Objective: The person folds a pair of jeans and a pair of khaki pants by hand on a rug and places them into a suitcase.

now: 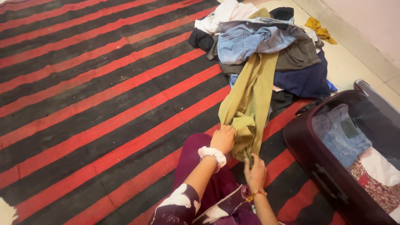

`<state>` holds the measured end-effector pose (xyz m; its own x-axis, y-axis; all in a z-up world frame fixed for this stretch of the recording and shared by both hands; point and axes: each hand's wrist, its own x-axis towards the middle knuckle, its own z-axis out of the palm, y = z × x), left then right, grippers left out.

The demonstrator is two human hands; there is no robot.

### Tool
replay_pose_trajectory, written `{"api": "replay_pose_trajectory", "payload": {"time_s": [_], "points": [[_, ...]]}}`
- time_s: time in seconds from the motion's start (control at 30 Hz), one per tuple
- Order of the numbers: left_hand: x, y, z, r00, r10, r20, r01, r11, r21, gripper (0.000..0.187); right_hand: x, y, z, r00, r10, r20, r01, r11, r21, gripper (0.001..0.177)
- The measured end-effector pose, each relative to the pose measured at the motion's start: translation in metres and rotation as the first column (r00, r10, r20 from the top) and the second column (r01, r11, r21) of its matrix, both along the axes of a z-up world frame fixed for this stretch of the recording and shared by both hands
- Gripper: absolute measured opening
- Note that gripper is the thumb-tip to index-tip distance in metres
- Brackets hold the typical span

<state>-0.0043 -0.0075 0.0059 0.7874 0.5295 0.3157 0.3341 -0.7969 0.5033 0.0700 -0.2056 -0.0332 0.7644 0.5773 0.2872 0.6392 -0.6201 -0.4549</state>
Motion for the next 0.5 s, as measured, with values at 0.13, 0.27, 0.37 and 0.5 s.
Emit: {"api": "replay_pose_trajectory", "payload": {"time_s": [0.13,0.27,0.37,0.5], "points": [[-0.002,0.006,-0.013,0.999,-0.013,0.043,0.013,1.000,0.000,0.027,-0.009,0.007,-0.005,0.976,0.095,0.195,-0.091,0.995,-0.029,0.070],[0.005,0.011,-0.015,0.994,-0.058,0.088,0.077,0.970,-0.230,0.036,0.011,0.002,-0.026,0.998,0.008,0.068,-0.010,0.999,0.031,0.040],[0.006,0.015,0.006,0.865,0.251,0.434,-0.061,0.912,-0.406,0.050,0.024,0.012,-0.015,0.994,-0.020,-0.105,0.046,0.967,0.251,0.034],[-0.016,-0.002,0.048,0.569,0.646,0.509,-0.127,0.681,-0.721,0.075,-0.011,0.020,0.041,0.903,-0.111,-0.415,0.233,0.938,0.257,0.028]]}}
